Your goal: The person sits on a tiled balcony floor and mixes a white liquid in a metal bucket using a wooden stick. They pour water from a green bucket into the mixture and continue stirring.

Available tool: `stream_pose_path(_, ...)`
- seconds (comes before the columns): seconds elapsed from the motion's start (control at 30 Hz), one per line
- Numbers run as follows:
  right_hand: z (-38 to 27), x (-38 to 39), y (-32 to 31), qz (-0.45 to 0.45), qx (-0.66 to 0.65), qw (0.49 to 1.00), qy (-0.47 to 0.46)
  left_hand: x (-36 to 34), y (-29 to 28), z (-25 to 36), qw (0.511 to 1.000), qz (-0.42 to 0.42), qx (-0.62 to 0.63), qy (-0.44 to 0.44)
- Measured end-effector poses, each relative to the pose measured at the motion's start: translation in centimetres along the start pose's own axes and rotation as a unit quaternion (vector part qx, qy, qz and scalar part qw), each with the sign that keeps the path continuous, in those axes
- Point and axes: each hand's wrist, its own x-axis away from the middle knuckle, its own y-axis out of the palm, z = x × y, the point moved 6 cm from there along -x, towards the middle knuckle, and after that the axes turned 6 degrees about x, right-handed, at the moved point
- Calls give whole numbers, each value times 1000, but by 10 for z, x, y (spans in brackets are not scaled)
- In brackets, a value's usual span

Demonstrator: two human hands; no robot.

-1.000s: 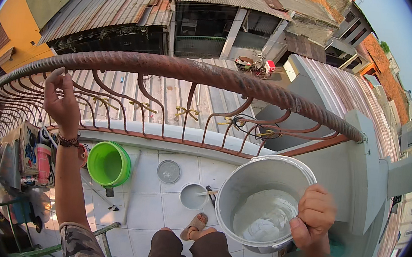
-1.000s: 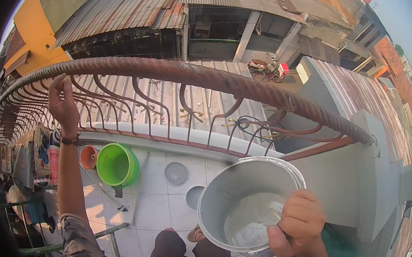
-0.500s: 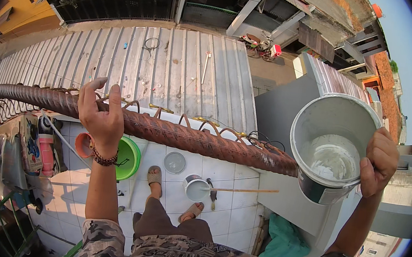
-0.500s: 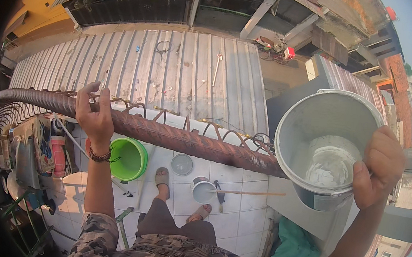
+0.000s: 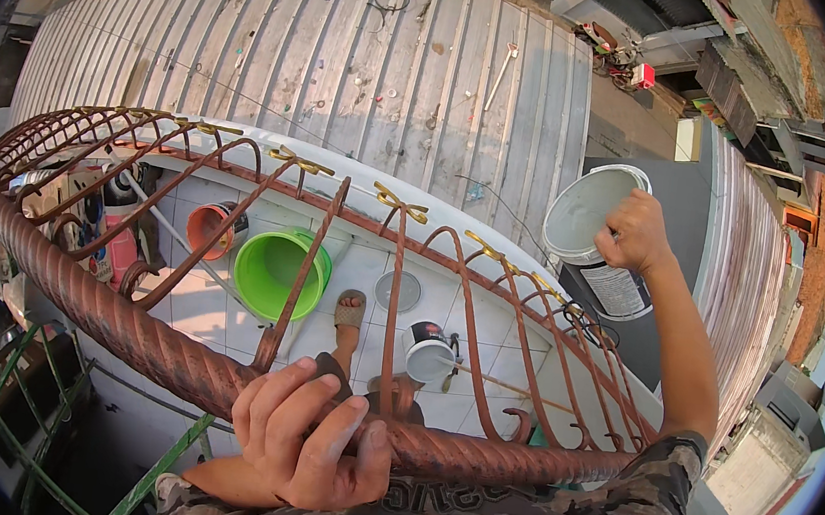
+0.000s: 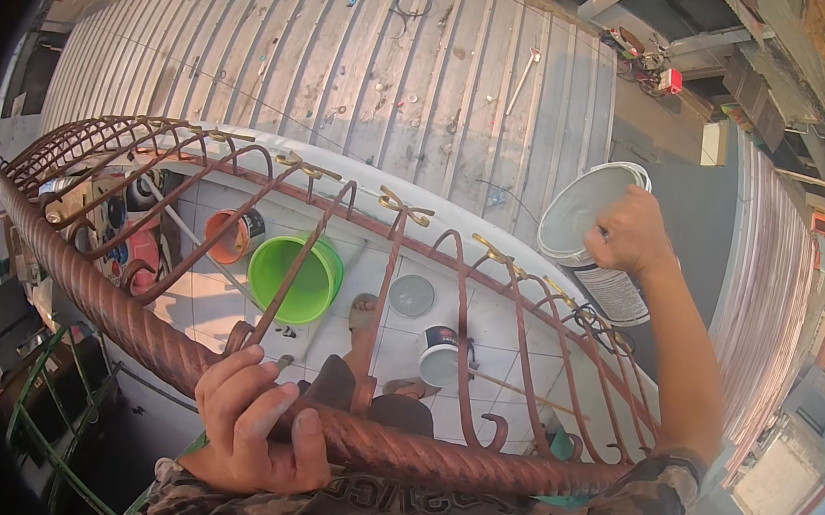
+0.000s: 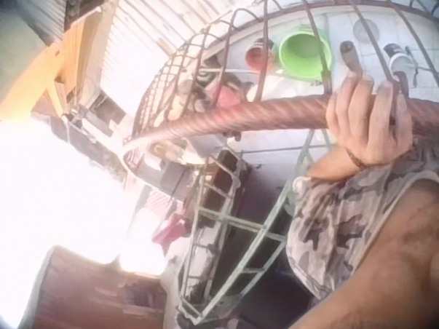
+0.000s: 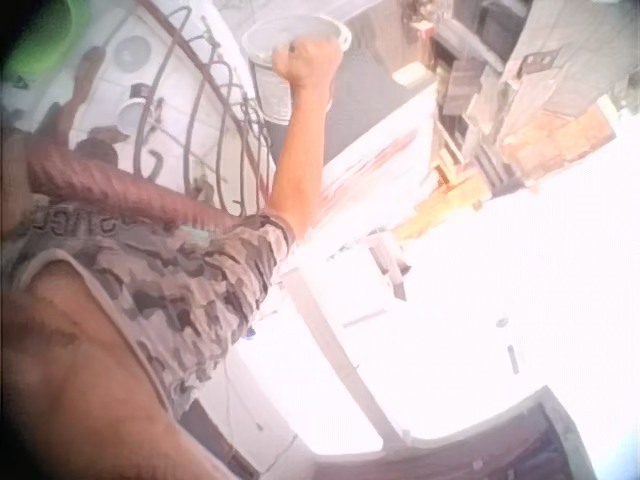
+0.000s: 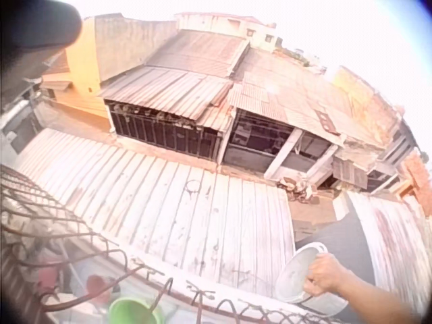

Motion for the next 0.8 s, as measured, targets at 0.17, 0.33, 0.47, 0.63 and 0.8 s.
stream_pose_path(0.17,-6,-70,142,-173,1,984,-28,4,5,-5,999,34,1,-23)
stream_pose_path(0.33,-42,-126,204,-342,20,939,-33,-14,2,-10,999,15,12,-30)
stream_pose_path(0.47,-58,-156,217,-368,24,928,-48,-16,4,-10,998,10,-1,-58)
stream_pose_path(0.63,-59,-169,206,-406,41,912,-46,-12,10,-5,991,-65,-44,-110)
stream_pose_path(0.8,-54,-157,180,-457,79,885,-38,-15,9,-6,986,-129,-44,-91)
